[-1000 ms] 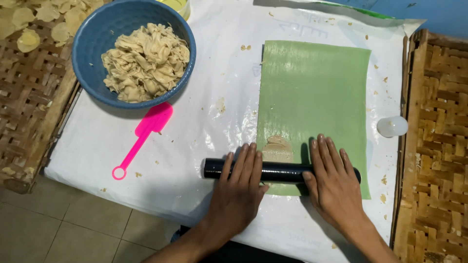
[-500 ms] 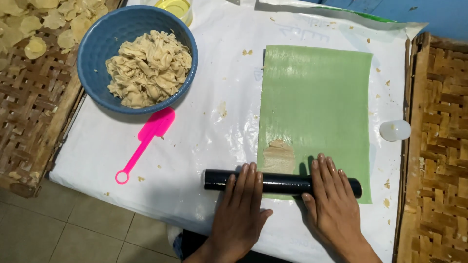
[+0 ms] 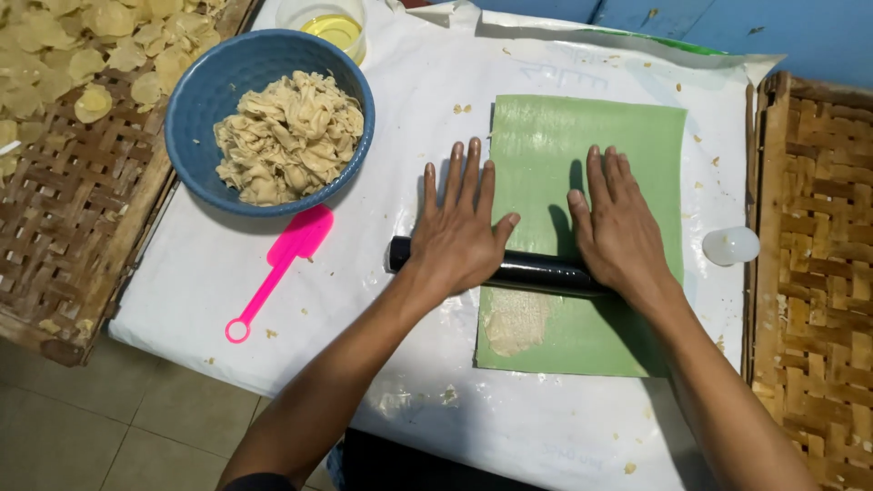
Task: Flattening pieces of dough using a rolling tool on a mat to prepare crackers.
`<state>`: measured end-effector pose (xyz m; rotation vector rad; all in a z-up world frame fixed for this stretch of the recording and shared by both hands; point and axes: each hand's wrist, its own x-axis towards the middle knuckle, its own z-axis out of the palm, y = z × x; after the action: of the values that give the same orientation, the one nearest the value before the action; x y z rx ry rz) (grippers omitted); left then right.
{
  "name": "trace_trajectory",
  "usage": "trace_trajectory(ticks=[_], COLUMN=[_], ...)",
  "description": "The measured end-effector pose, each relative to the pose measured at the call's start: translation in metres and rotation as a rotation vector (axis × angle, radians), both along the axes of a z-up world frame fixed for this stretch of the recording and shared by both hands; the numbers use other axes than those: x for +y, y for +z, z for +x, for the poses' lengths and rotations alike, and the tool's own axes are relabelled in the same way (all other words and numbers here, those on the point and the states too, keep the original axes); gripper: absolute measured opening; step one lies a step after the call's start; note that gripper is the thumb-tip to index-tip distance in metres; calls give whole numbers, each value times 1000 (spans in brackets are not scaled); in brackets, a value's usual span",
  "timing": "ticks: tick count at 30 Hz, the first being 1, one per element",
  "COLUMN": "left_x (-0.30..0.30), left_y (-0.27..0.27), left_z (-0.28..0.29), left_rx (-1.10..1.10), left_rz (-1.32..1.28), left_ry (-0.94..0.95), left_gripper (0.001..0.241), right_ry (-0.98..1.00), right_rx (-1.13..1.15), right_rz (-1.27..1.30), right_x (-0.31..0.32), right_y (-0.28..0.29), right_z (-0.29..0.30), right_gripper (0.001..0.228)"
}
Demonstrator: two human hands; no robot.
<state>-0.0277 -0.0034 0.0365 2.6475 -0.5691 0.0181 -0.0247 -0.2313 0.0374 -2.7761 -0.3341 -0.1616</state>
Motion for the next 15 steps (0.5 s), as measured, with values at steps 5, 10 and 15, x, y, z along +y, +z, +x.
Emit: trace_trajectory(ticks=[5, 10, 15], left_x=[0, 14, 32], left_y=[5, 1, 4], left_z=[2, -53, -120], left_rx=[-179, -277, -227], left_rz=[13, -174, -40], left_ry=[97, 19, -74], left_gripper=[70, 59, 57], right_ry=[-56, -43, 114], right_rx=[-216, -292, -227], right_rz=[59, 191, -26], right_x=[-10, -10, -1], right_y=[-9, 2, 11], right_z=[17, -23, -87], right_gripper=[55, 44, 49])
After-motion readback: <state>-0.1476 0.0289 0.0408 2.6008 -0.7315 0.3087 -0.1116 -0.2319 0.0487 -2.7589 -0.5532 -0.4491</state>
